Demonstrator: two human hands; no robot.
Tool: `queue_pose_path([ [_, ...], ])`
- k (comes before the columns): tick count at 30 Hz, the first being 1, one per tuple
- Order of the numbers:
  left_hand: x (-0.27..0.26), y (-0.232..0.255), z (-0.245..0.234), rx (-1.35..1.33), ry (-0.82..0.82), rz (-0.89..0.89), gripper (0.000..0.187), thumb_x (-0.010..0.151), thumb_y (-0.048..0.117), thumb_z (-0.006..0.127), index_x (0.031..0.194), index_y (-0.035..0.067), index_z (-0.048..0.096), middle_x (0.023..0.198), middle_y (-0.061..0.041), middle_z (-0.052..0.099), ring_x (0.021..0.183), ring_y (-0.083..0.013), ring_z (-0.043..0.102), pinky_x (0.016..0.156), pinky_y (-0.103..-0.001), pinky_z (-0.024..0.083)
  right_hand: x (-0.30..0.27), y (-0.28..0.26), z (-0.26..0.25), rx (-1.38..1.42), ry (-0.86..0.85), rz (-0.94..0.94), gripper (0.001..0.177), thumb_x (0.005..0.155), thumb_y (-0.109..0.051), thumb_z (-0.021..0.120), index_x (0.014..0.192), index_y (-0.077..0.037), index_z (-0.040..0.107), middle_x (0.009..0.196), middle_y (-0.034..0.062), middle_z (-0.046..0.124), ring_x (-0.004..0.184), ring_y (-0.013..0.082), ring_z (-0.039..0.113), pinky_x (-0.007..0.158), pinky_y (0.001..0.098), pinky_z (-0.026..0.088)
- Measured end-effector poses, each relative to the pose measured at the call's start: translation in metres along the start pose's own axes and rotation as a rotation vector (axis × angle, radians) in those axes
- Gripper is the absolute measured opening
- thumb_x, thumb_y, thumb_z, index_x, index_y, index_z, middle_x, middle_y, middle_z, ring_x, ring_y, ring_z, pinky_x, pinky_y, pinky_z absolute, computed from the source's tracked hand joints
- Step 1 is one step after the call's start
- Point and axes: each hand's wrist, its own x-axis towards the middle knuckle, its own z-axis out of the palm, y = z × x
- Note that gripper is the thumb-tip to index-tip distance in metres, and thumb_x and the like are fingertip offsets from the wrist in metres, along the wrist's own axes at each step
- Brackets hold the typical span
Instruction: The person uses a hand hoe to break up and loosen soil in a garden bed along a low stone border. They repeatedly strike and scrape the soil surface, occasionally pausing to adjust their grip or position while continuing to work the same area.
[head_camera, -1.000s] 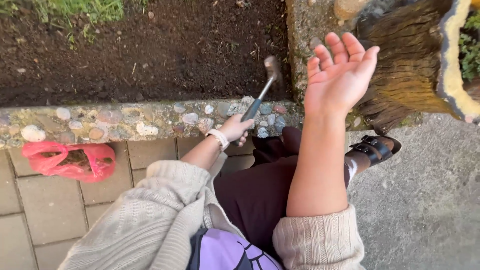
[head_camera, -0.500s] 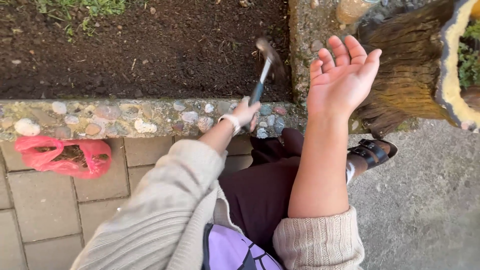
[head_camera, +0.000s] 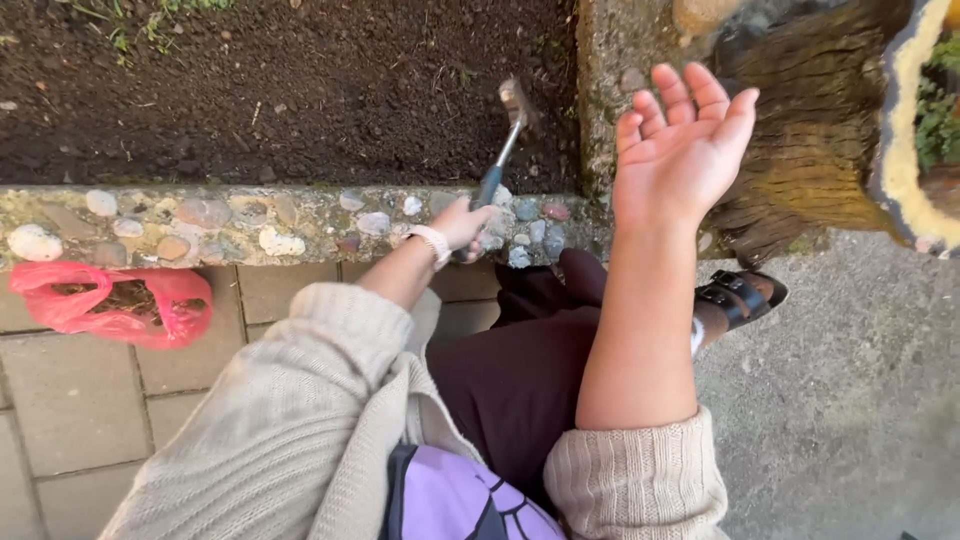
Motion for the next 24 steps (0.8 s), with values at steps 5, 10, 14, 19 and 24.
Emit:
queue_pose_path([
  [5,-0.043,0.000,-0.037,0.270,0.050,0.036,0.031,0.107,0.024,0.050,0.131,0.005,0.043,0.064,0.000,0.048,0.043,-0.0079,0.044,0.034,-0.021,0.043,-0.002,-0.001,0.005,0.015,0.009,0.019,0.055,0.093,-0.046,0.043,0.115,0.001,0.061,0.104,0.0210,0.068,0.074,0.0265,0.062,0.061,0.0323,0.048],
  [10,-0.064,0.010,-0.052,0.466,0.112,0.079,0.033,0.108,0.026,0.048,0.134,0.006,0.046,0.075,-0.001,0.051,0.050,-0.0084,0.046,0.039,-0.020,0.046,-0.007,0.004,0.010,0.000,-0.031,0.012,0.055,0.093,-0.046,0.044,0.114,0.002,0.061,0.100,0.0208,0.069,0.072,0.0252,0.063,0.060,0.0317,0.048],
  [14,-0.053,0.029,-0.034,0.814,0.067,0.209,0.027,0.105,0.031,0.048,0.122,0.011,0.050,0.081,-0.001,0.056,0.052,-0.0097,0.048,0.042,-0.024,0.047,-0.006,0.005,0.009,-0.022,-0.065,0.019,0.054,0.094,-0.047,0.043,0.113,0.000,0.062,0.099,0.0199,0.070,0.070,0.0251,0.064,0.059,0.0324,0.048],
  [19,-0.002,0.002,-0.017,1.001,-0.036,0.208,0.034,0.104,0.043,0.050,0.117,0.012,0.052,0.078,-0.003,0.059,0.050,-0.0155,0.053,0.042,-0.031,0.047,-0.009,-0.004,0.003,-0.017,-0.030,0.036,0.053,0.097,-0.046,0.040,0.115,0.000,0.061,0.101,0.0202,0.069,0.073,0.0260,0.063,0.060,0.0322,0.048],
  [24,-0.064,0.019,-0.034,1.274,0.024,0.190,0.014,0.100,0.024,0.050,0.101,0.009,0.052,0.070,-0.002,0.052,0.051,-0.0155,0.047,0.042,-0.031,0.037,-0.015,-0.010,-0.003,-0.055,-0.006,0.015,0.061,0.094,-0.046,0.041,0.126,0.003,0.058,0.103,0.0198,0.067,0.074,0.0244,0.061,0.062,0.0305,0.048],
])
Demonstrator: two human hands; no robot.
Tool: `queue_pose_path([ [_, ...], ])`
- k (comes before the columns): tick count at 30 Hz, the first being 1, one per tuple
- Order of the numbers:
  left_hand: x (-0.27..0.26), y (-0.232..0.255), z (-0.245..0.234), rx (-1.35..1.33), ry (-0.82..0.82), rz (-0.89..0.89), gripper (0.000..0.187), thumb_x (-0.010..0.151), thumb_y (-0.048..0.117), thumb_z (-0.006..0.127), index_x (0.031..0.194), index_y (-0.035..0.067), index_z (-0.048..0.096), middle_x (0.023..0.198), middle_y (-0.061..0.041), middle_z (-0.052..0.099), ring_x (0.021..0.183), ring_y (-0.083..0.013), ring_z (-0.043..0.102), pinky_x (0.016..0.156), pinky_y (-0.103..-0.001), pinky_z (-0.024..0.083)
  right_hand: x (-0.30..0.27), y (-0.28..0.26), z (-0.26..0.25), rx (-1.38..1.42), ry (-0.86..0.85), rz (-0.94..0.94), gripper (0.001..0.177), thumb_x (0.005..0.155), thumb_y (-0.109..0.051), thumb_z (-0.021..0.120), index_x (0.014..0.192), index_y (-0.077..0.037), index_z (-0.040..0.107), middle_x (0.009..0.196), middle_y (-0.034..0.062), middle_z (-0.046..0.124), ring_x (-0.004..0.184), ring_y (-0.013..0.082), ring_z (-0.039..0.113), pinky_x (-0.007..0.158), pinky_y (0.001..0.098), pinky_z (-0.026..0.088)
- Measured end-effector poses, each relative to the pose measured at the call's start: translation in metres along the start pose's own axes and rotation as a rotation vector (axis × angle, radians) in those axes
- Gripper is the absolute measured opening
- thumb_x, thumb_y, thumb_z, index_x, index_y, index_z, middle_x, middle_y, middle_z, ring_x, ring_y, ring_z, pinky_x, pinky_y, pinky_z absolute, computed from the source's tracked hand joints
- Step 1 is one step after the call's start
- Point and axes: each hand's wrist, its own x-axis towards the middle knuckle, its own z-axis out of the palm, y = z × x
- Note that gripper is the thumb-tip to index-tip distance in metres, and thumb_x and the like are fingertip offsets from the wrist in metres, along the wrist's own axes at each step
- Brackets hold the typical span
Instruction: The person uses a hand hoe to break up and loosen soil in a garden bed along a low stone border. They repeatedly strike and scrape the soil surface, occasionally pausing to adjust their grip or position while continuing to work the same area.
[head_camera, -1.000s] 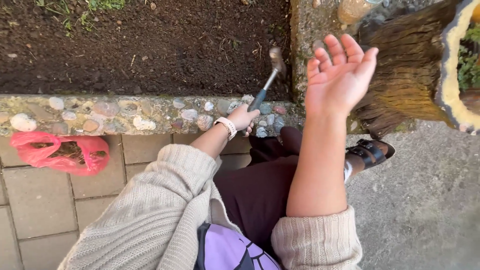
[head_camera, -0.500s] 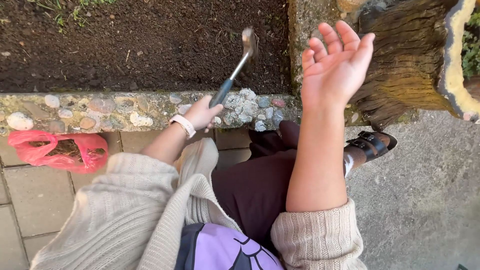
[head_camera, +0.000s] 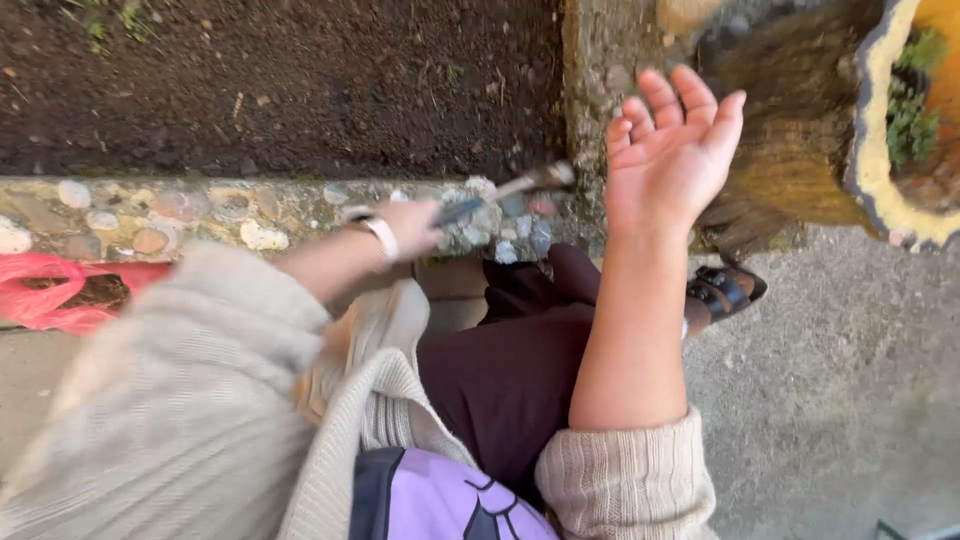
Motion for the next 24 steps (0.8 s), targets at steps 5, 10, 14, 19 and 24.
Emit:
queue_pose_path([
  [5,0.001,-0.047,-0.018,0.110,0.089,-0.059,0.026,0.102,0.038,0.052,0.107,0.012,0.055,0.078,-0.008,0.072,0.063,-0.0289,0.068,0.059,-0.044,0.052,0.003,0.000,0.001,0.042,-0.059,-0.016,0.057,0.096,-0.045,0.042,0.122,0.003,0.059,0.101,0.0202,0.068,0.073,0.0243,0.062,0.061,0.0308,0.049],
  [10,-0.007,-0.006,-0.024,-0.007,0.041,-0.063,0.027,0.104,0.039,0.050,0.114,0.014,0.051,0.074,-0.006,0.067,0.055,-0.0237,0.062,0.048,-0.039,0.047,-0.001,0.005,0.005,0.034,-0.092,-0.037,0.053,0.096,-0.044,0.041,0.114,0.003,0.060,0.097,0.0197,0.068,0.070,0.0231,0.061,0.059,0.0298,0.047],
  [14,0.012,0.009,-0.002,0.057,0.023,0.024,0.025,0.106,0.036,0.050,0.114,0.013,0.054,0.085,-0.005,0.063,0.062,-0.0196,0.059,0.051,-0.035,0.049,-0.001,0.003,0.004,0.024,-0.055,0.003,0.054,0.096,-0.045,0.041,0.118,0.001,0.060,0.097,0.0195,0.069,0.070,0.0237,0.062,0.059,0.0305,0.048],
  [19,-0.016,-0.014,-0.017,0.063,-0.032,-0.047,0.030,0.104,0.033,0.050,0.126,0.012,0.051,0.084,-0.007,0.063,0.058,-0.0192,0.055,0.047,-0.034,0.044,0.006,-0.001,-0.008,0.026,-0.018,0.012,0.057,0.094,-0.047,0.041,0.118,0.001,0.060,0.102,0.0198,0.067,0.073,0.0246,0.060,0.063,0.0322,0.048],
  [24,-0.035,-0.096,-0.029,0.120,0.087,-0.180,0.045,0.097,0.060,0.052,0.116,0.020,0.059,0.084,-0.008,0.072,0.068,-0.0277,0.067,0.055,-0.040,0.047,0.003,-0.001,-0.009,0.024,-0.044,0.022,0.057,0.093,-0.047,0.042,0.118,0.000,0.061,0.100,0.0188,0.069,0.072,0.0250,0.062,0.061,0.0326,0.047],
])
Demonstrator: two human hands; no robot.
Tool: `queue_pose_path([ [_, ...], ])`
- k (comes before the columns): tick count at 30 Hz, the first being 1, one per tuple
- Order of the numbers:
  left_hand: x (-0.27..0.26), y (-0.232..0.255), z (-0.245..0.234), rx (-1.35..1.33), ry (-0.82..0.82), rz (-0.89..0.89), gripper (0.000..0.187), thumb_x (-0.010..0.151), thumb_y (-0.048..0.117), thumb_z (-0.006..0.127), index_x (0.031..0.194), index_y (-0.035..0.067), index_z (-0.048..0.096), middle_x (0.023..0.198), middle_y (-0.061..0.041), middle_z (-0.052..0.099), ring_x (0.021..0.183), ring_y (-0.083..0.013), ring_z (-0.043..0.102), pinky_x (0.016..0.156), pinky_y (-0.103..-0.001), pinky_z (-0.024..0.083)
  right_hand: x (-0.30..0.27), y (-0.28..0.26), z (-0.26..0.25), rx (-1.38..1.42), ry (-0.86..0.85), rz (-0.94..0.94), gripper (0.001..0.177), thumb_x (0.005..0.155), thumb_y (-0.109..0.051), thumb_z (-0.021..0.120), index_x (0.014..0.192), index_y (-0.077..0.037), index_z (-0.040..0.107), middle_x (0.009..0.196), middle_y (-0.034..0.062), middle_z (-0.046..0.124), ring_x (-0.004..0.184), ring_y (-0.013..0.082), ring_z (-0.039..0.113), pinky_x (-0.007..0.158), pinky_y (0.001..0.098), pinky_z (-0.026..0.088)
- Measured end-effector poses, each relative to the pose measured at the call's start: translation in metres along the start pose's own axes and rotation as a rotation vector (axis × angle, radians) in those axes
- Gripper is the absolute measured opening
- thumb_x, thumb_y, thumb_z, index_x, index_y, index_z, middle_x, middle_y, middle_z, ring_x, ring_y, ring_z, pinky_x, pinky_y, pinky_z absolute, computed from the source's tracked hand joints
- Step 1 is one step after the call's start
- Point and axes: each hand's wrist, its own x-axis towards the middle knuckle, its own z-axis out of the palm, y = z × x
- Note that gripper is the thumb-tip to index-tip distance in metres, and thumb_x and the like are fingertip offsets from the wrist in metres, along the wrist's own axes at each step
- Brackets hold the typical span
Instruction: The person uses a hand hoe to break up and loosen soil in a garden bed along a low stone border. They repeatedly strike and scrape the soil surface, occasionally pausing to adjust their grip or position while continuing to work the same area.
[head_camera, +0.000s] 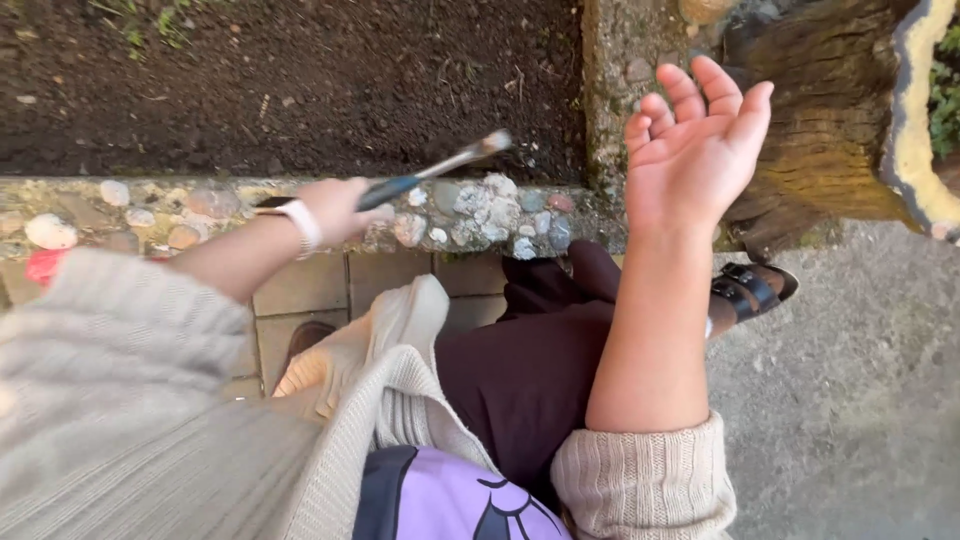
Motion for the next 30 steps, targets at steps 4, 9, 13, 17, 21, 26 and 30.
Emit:
queue_pose_path([
  [4,-0.022,-0.074,-0.007,0.161,-0.010,-0.125,0.039,0.098,0.048,0.055,0.116,0.013,0.059,0.098,-0.018,0.073,0.082,-0.0367,0.072,0.066,-0.047,0.052,-0.002,0.001,0.003,0.004,-0.041,0.000,0.056,0.091,-0.048,0.044,0.116,-0.001,0.063,0.103,0.0194,0.070,0.074,0.0256,0.062,0.063,0.0337,0.049],
  [9,-0.063,-0.102,-0.031,0.308,0.014,-0.216,0.039,0.102,0.044,0.049,0.117,0.009,0.054,0.099,-0.020,0.076,0.084,-0.0407,0.075,0.065,-0.052,0.056,-0.010,0.003,0.013,-0.026,0.006,-0.002,0.053,0.094,-0.045,0.041,0.111,-0.001,0.063,0.096,0.0179,0.069,0.073,0.0235,0.060,0.062,0.0306,0.048],
  [13,-0.084,-0.099,-0.054,0.334,0.034,-0.252,0.041,0.105,0.048,0.043,0.115,0.009,0.053,0.101,-0.019,0.077,0.086,-0.0398,0.076,0.065,-0.052,0.058,-0.010,0.005,0.015,-0.023,0.013,0.019,0.054,0.092,-0.046,0.043,0.113,-0.001,0.063,0.098,0.0176,0.069,0.072,0.0237,0.061,0.062,0.0306,0.049],
  [17,-0.093,-0.068,-0.052,0.233,-0.109,-0.243,0.032,0.107,0.035,0.044,0.120,0.009,0.057,0.089,-0.010,0.068,0.071,-0.0231,0.065,0.054,-0.035,0.053,-0.010,0.008,0.022,-0.037,-0.005,0.018,0.053,0.092,-0.046,0.043,0.113,-0.001,0.063,0.099,0.0173,0.069,0.073,0.0236,0.061,0.062,0.0306,0.048],
  [21,-0.044,-0.060,-0.006,0.111,-0.015,-0.013,0.033,0.102,0.039,0.054,0.126,0.018,0.057,0.087,-0.006,0.067,0.067,-0.0209,0.063,0.056,-0.035,0.051,-0.016,0.011,0.035,-0.051,-0.016,0.009,0.055,0.094,-0.043,0.040,0.117,0.002,0.061,0.095,0.0165,0.066,0.073,0.0215,0.059,0.063,0.0290,0.046],
  [26,-0.004,0.032,-0.002,-0.016,-0.015,0.132,0.024,0.105,0.031,0.049,0.118,0.011,0.054,0.085,-0.009,0.064,0.063,-0.0221,0.060,0.050,-0.036,0.050,-0.007,0.016,0.031,-0.049,-0.028,0.035,0.053,0.092,-0.046,0.044,0.112,-0.001,0.064,0.095,0.0170,0.069,0.071,0.0231,0.061,0.062,0.0312,0.048],
  [30,0.004,0.064,-0.013,0.251,-0.047,0.113,0.024,0.106,0.010,0.036,0.126,0.004,0.048,0.078,-0.006,0.062,0.057,-0.0185,0.057,0.044,-0.033,0.049,-0.004,0.014,0.024,-0.052,-0.023,0.023,0.050,0.093,-0.045,0.043,0.107,-0.002,0.064,0.093,0.0158,0.070,0.073,0.0223,0.062,0.062,0.0295,0.048],
])
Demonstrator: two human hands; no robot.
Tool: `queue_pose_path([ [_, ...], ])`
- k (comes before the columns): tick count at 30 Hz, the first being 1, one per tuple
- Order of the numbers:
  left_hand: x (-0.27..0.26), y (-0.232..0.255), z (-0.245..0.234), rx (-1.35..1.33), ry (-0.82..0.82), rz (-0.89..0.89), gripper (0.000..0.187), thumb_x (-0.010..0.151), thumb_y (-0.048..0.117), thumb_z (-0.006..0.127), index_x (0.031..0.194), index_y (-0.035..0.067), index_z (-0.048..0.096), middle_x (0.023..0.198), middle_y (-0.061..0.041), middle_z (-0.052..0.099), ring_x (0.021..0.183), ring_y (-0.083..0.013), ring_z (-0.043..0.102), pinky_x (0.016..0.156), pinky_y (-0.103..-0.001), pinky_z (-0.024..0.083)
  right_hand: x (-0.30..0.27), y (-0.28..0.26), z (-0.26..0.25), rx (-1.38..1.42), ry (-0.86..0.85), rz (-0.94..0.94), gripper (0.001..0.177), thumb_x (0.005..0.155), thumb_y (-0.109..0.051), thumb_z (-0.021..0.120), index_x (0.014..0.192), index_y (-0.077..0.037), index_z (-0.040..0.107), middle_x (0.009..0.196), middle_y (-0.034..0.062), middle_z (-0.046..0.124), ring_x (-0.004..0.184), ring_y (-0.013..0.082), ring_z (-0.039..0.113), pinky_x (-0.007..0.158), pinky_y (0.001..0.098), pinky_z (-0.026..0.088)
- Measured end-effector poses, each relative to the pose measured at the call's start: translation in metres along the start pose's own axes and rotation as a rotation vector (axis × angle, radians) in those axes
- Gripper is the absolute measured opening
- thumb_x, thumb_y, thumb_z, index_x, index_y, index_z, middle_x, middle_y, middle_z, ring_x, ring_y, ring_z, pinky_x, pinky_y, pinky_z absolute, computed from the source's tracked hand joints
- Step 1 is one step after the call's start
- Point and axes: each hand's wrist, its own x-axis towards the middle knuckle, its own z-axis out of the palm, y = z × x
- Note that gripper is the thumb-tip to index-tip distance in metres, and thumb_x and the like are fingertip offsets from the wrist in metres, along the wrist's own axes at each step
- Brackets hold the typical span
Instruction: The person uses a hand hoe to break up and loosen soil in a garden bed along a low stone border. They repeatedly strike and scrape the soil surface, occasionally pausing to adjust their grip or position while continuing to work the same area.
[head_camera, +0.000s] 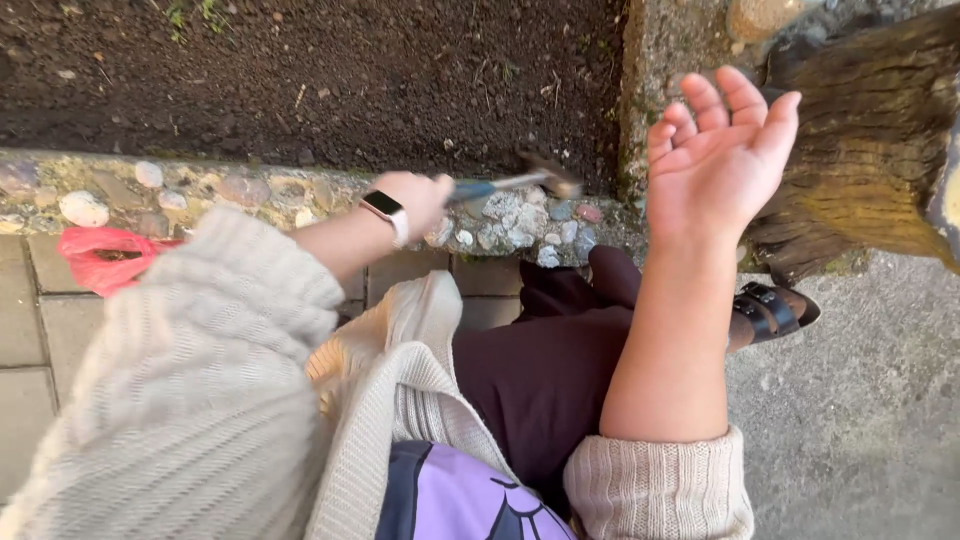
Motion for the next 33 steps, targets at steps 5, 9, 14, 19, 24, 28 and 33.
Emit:
queue_pose_path([
  [5,-0.048,-0.062,-0.022,-0.228,-0.049,-0.377,0.030,0.104,0.035,0.037,0.115,0.008,0.039,0.078,-0.006,0.054,0.063,-0.0182,0.052,0.051,-0.032,0.043,0.005,-0.004,-0.003,0.009,0.006,-0.004,0.056,0.089,-0.047,0.045,0.114,-0.001,0.063,0.096,0.0173,0.069,0.072,0.0231,0.061,0.061,0.0311,0.047],
  [9,-0.076,-0.125,-0.014,0.401,-0.086,-0.362,0.046,0.105,0.015,0.051,0.147,0.004,0.036,0.080,-0.003,0.067,0.060,-0.0115,0.062,0.047,-0.022,0.060,0.003,-0.002,-0.008,-0.009,-0.054,0.005,0.055,0.089,-0.048,0.045,0.113,-0.002,0.063,0.095,0.0163,0.068,0.071,0.0219,0.059,0.061,0.0307,0.046],
  [14,-0.089,-0.173,-0.008,0.609,-0.067,-0.415,0.040,0.108,0.026,0.045,0.143,0.006,0.040,0.089,-0.004,0.074,0.067,-0.0125,0.073,0.051,-0.023,0.066,-0.007,-0.005,0.000,-0.024,-0.008,0.015,0.054,0.091,-0.047,0.043,0.112,-0.002,0.063,0.092,0.0156,0.069,0.069,0.0212,0.059,0.060,0.0303,0.045],
  [19,-0.055,-0.142,-0.020,0.545,-0.050,-0.392,0.043,0.106,0.021,0.049,0.145,0.006,0.039,0.096,-0.008,0.074,0.074,-0.0152,0.074,0.058,-0.026,0.068,-0.009,0.000,0.007,-0.024,-0.072,-0.015,0.052,0.096,-0.046,0.037,0.105,-0.001,0.063,0.088,0.0143,0.067,0.068,0.0195,0.058,0.061,0.0282,0.046],
  [24,0.008,-0.091,-0.028,0.286,0.140,-0.256,0.031,0.105,0.010,0.050,0.135,0.004,0.048,0.094,-0.010,0.072,0.077,-0.0232,0.071,0.061,-0.036,0.063,0.006,0.007,0.002,0.031,-0.087,0.061,0.056,0.092,-0.049,0.043,0.114,-0.001,0.063,0.094,0.0180,0.069,0.067,0.0239,0.061,0.058,0.0322,0.048],
  [28,0.065,-0.077,-0.026,0.324,0.155,-0.259,0.039,0.105,0.014,0.053,0.141,0.003,0.046,0.090,-0.008,0.071,0.073,-0.0191,0.069,0.059,-0.032,0.064,0.007,0.005,0.005,0.027,-0.052,0.071,0.057,0.091,-0.049,0.044,0.114,-0.001,0.063,0.096,0.0190,0.068,0.068,0.0240,0.060,0.058,0.0322,0.048],
  [33,0.096,-0.085,0.000,0.414,0.483,-0.164,0.034,0.099,0.008,0.049,0.133,0.003,0.049,0.093,-0.016,0.073,0.071,-0.0292,0.074,0.054,-0.041,0.059,0.008,0.007,0.007,0.014,-0.102,0.057,0.057,0.089,-0.051,0.043,0.110,-0.002,0.063,0.093,0.0190,0.069,0.067,0.0248,0.062,0.058,0.0325,0.046],
])
